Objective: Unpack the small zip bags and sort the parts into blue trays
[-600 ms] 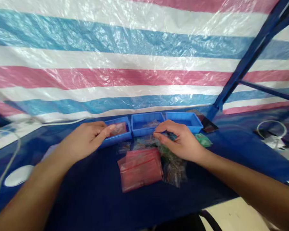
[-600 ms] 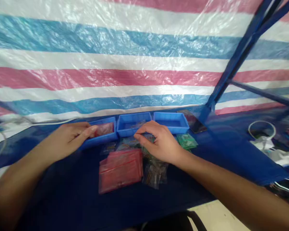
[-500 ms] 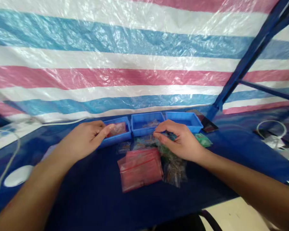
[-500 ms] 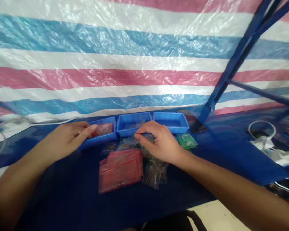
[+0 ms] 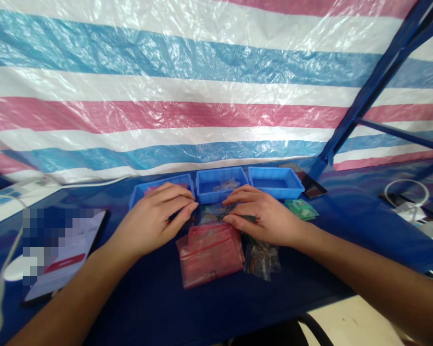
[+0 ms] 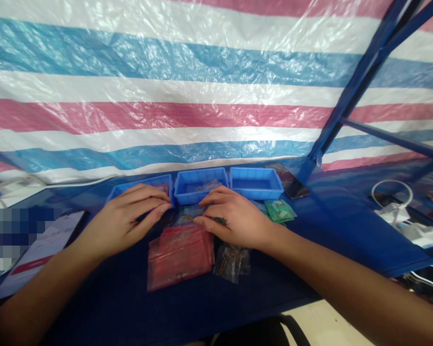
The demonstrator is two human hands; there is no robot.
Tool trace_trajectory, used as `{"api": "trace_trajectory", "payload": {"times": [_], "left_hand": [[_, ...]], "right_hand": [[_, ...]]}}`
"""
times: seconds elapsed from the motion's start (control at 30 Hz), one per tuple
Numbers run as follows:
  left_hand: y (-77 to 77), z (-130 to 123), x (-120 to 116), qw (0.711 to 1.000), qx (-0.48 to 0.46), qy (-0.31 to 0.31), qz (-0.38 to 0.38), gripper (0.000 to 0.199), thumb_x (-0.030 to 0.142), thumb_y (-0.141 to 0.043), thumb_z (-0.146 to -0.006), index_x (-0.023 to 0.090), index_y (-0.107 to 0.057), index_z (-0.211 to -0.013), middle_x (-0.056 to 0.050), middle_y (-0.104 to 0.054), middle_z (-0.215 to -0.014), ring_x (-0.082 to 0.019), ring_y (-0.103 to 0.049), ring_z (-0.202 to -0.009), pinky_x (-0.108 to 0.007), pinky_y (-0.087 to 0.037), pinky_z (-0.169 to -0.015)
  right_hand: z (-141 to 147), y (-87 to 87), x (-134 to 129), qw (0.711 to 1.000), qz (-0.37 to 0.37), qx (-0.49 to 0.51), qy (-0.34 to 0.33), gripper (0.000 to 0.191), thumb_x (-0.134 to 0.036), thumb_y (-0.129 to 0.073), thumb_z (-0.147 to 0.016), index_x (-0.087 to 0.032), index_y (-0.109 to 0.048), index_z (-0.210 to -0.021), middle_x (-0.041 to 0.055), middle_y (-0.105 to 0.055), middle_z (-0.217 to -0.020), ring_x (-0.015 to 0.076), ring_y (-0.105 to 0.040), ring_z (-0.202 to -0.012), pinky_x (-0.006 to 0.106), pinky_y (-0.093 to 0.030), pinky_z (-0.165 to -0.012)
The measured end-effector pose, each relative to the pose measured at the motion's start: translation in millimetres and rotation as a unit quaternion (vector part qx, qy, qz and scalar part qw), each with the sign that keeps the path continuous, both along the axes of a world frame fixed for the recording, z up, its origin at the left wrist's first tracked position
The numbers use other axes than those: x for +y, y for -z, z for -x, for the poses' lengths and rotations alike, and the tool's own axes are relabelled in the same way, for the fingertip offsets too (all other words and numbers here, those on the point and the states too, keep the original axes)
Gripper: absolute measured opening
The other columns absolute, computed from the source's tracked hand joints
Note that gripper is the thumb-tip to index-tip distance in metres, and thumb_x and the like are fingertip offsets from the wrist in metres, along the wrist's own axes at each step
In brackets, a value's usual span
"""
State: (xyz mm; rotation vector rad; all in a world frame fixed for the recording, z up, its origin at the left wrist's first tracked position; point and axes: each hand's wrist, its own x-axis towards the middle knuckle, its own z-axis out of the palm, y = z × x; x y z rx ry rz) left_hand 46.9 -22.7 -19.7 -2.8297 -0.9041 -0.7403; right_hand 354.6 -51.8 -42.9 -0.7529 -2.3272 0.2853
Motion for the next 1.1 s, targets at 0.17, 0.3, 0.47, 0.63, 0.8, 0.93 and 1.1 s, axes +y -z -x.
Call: {"api": "trace_trajectory", "payload": {"times": [0.17,0.3,0.47,0.63,0.8,0.93,1.1], "left_hand": [[11.0,-14,-5,0.999,0.016,0.041,0.018,0.022,0.028,-0.059,-0.110,0.022,-0.081,-0.110,-0.008,-0.077,-0.125,-0.027,-0.064,-0.125,-0.043,-0.049,-0.116],[12.8,-18,-7,0.998,0.014,0.052,0.027,0.023,0.027,-0.058,-0.111,0.022,-0.081,-0.109,-0.008,-0.076,-0.126,-0.027,-0.063,-0.126,-0.045,-0.049,-0.117],[12.9,-19,-7,0.998,-0.001,0.054,0.026,0.021,0.025,-0.059,-0.110,0.022,-0.080,-0.113,-0.009,-0.076,-0.126,-0.027,-0.064,-0.126,-0.047,-0.049,-0.116],[14.4,-20,-8,0.997,-0.040,0.057,0.017,0.017,0.021,-0.064,-0.107,0.021,-0.078,-0.116,-0.009,-0.077,-0.127,-0.027,-0.066,-0.126,-0.046,-0.050,-0.117],[12.9,-26,-14,0.993,-0.106,0.045,0.040,0.014,0.022,-0.068,-0.105,0.022,-0.077,-0.116,-0.010,-0.078,-0.135,-0.028,-0.069,-0.131,-0.045,-0.051,-0.119],[14.1,-31,-15,0.985,-0.151,0.048,0.072,0.019,0.023,-0.070,-0.104,0.023,-0.078,-0.122,-0.007,-0.083,-0.123,-0.025,-0.075,-0.121,-0.041,-0.055,-0.113],[17.3,-34,-15,0.971,-0.216,0.026,0.096,0.015,0.021,-0.072,-0.103,0.024,-0.080,-0.115,-0.006,-0.083,-0.112,-0.023,-0.077,-0.108,-0.038,-0.058,-0.103]], "right_hand": [[0,6.9,-1,0.996,-0.056,-0.064,0.025,0.022,-0.036,-0.071,-0.106,-0.022,-0.086,-0.098,0.0100,-0.083,-0.123,0.0346,-0.065,-0.136,0.056,-0.053,-0.118],[0,8.1,-2,0.993,-0.074,-0.087,0.038,0.021,-0.037,-0.070,-0.107,-0.022,-0.086,-0.107,0.0099,-0.083,-0.122,0.0359,-0.063,-0.139,0.059,-0.051,-0.120],[-1,5.4,-2,0.995,-0.069,-0.048,0.055,0.019,-0.032,-0.070,-0.106,-0.022,-0.085,-0.113,0.0107,-0.084,-0.120,0.0354,-0.065,-0.136,0.059,-0.052,-0.119],[0,-4.6,-4,0.997,-0.041,0.064,0.032,0.017,-0.023,-0.068,-0.106,-0.023,-0.084,-0.113,0.0094,-0.085,-0.116,0.0300,-0.074,-0.119,0.053,-0.057,-0.111],[1,-11.8,-7,0.977,0.086,0.189,0.040,0.018,-0.027,-0.067,-0.107,-0.023,-0.085,-0.107,0.0085,-0.085,-0.114,0.0237,-0.080,-0.108,0.040,-0.062,-0.100],[1,-10.7,-6,0.960,0.161,0.227,0.025,0.019,-0.030,-0.068,-0.107,-0.023,-0.086,-0.105,0.0073,-0.085,-0.115,0.0213,-0.080,-0.105,0.035,-0.062,-0.097],[3,-4.8,-4,0.949,0.192,0.250,0.016,0.016,-0.033,-0.072,-0.105,-0.022,-0.084,-0.106,0.0070,-0.085,-0.113,0.0216,-0.080,-0.104,0.036,-0.062,-0.098]]}}
